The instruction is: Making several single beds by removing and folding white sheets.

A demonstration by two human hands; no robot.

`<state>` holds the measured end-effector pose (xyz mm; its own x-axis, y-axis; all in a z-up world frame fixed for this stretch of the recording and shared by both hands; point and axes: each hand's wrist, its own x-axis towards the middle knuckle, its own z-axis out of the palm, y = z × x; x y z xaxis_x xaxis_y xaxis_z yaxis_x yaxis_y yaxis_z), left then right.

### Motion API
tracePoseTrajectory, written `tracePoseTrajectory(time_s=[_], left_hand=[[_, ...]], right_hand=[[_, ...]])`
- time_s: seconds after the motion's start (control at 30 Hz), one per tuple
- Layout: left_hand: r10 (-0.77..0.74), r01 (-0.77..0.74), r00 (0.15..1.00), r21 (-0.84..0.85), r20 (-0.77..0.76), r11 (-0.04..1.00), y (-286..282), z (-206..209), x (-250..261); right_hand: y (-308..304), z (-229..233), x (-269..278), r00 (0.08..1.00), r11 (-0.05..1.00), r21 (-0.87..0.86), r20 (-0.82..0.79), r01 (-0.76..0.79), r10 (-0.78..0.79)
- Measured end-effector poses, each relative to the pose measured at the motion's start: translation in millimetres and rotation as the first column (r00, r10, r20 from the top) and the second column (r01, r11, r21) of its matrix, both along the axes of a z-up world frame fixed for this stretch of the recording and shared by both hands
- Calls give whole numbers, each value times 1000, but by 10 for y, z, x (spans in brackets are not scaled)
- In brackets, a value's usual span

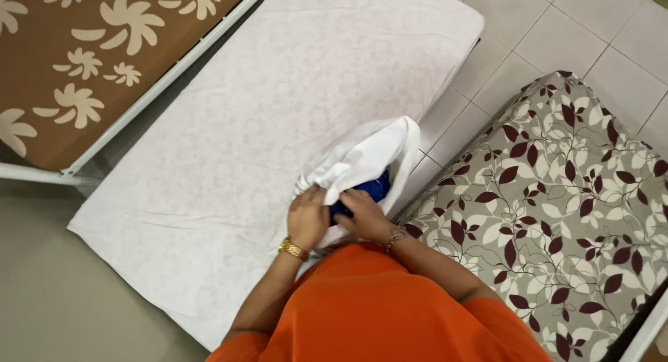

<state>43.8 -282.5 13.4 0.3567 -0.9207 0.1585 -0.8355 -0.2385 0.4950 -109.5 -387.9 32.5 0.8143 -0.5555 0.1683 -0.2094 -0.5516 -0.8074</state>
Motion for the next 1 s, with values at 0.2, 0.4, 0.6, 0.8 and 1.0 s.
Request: tracePoseTrajectory(time_s=[0.2,0.4,0.6,0.8,1.0], left_hand=[[119,-118,993,24,-17,993,117,-96,348],[295,-379,896,229,331,897,677,-563,1059],[500,-479,851,625,160,617,1033,-1352,1184],[312,-262,925,231,-215,937,432,-835,1062],[-83,86,987,21,-135,996,-86,5,634]], right_hand=[[56,-285,-10,981,948,-307,-195,-77,17],[183,-333,-243,951,944,-212,-231,-254,204],[249,-285,-327,927,940,-86,-218,-329,305],[426,-237,-262,898,939,-82,-331,-334,290],[755,-227,-100,891,930,-48,-307,-364,333]])
